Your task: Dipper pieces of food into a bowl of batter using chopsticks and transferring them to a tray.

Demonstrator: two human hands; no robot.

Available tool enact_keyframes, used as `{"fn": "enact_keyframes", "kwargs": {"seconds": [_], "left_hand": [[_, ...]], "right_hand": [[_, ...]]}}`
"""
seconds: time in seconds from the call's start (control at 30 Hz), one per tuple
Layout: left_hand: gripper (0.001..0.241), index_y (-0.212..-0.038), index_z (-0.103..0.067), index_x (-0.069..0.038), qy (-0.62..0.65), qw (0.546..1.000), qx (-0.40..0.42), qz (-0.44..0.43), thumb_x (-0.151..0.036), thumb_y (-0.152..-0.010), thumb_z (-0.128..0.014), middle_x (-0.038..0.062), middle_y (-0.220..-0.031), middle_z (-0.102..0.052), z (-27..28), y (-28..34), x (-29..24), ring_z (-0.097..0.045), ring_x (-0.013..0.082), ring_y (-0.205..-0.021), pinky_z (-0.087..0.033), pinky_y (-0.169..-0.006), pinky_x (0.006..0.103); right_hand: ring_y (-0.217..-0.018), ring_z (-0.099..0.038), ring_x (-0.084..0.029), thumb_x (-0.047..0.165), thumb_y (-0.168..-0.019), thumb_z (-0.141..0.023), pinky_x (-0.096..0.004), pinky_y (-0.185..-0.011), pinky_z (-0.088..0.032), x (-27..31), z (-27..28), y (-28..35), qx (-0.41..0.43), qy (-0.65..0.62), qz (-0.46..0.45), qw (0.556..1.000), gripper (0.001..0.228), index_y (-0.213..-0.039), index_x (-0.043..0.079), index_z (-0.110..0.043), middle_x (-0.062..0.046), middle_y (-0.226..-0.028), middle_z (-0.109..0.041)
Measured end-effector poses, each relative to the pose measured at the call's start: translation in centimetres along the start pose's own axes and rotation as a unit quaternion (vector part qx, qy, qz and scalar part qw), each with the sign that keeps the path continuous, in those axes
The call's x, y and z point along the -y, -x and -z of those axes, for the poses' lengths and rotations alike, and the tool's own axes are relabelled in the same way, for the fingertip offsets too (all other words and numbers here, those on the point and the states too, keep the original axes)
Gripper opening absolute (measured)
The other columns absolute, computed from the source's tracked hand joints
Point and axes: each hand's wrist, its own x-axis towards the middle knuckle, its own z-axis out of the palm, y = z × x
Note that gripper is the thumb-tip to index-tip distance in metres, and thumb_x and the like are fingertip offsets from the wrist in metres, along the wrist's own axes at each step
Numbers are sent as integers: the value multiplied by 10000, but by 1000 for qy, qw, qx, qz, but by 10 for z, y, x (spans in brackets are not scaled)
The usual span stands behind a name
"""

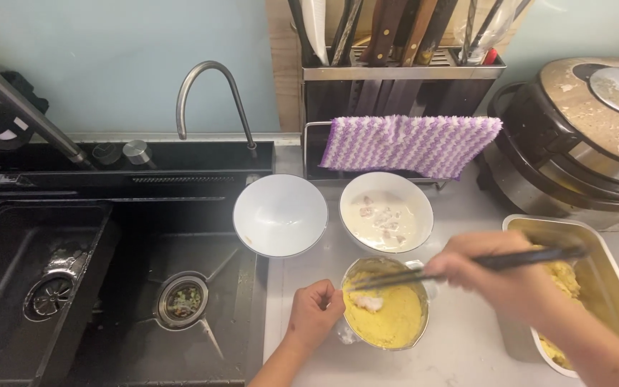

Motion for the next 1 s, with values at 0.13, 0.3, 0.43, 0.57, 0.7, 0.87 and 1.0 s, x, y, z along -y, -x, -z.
{"fn": "enact_keyframes", "kwargs": {"seconds": [0.13, 0.3, 0.43, 0.57, 0.7, 0.87, 1.0], "left_hand": [[360, -640, -467, -44, 0, 1000, 0, -5, -98, -918, -688, -68, -559, -479, 0, 0, -1, -358, 15, -542, -281, -460, 254], [358, -641, -467, -40, 6, 1000, -1, -4, -86, -916, -691, -70, -564, -466, -1, 0, 1, -363, 14, -548, -278, -463, 252], [353, -644, -466, -39, 12, 1000, 0, -6, -77, -915, -690, -70, -572, -475, -2, -2, 8, -371, 13, -559, -289, -469, 251], [356, -644, -462, -39, 24, 1000, -1, 4, -75, -916, -690, -67, -579, -483, -2, -2, 8, -372, 15, -564, -294, -471, 251], [378, -642, -444, -44, 17, 1000, -7, 13, -93, -920, -695, -70, -582, -460, 2, 1, 0, -356, 16, -567, -284, -469, 253], [387, -636, -432, -46, 2, 1000, -6, -14, -99, -916, -694, -66, -570, -454, -1, -1, 7, -354, 16, -565, -287, -463, 256], [388, -636, -422, -51, -26, 999, -11, -33, -101, -908, -695, -64, -555, -429, 0, 0, -6, -339, 20, -555, -280, -454, 259]], "right_hand": [[-477, -594, -98, 182, -883, -686, -269, -411, -437, 6, 19, -33, -57, -45, 126, 989, 222, -765, 52, -821, -42, -601, -737], [-598, -594, -144, 474, -1046, -568, -301, -592, -482, 47, 19, -94, -141, 78, 53, 985, 566, -693, 65, -738, -65, -659, -688], [-644, -651, -108, 674, -1004, -433, -278, -638, -462, 26, -4, -165, -60, 123, -133, 982, 691, -793, 118, -785, -22, -685, -703], [-691, -646, -214, 684, -985, -481, -367, -686, -538, -7, -17, -188, 6, 71, -114, 991, 707, -926, 55, -800, -106, -767, -725], [-945, -700, -318, 573, -870, -649, -460, -817, -540, 15, -19, -136, -75, 362, -7, 929, 529, -1085, 102, -762, -143, -973, -758], [-967, -752, -233, 495, -950, -548, -382, -881, -564, -19, -68, -42, 147, 247, -119, 951, 437, -1128, 173, -784, -83, -1018, -794], [-979, -740, -188, 418, -957, -501, -327, -911, -544, -27, -96, 8, 291, 78, -67, 951, 441, -1203, 153, -754, -55, -1040, -803]]}}
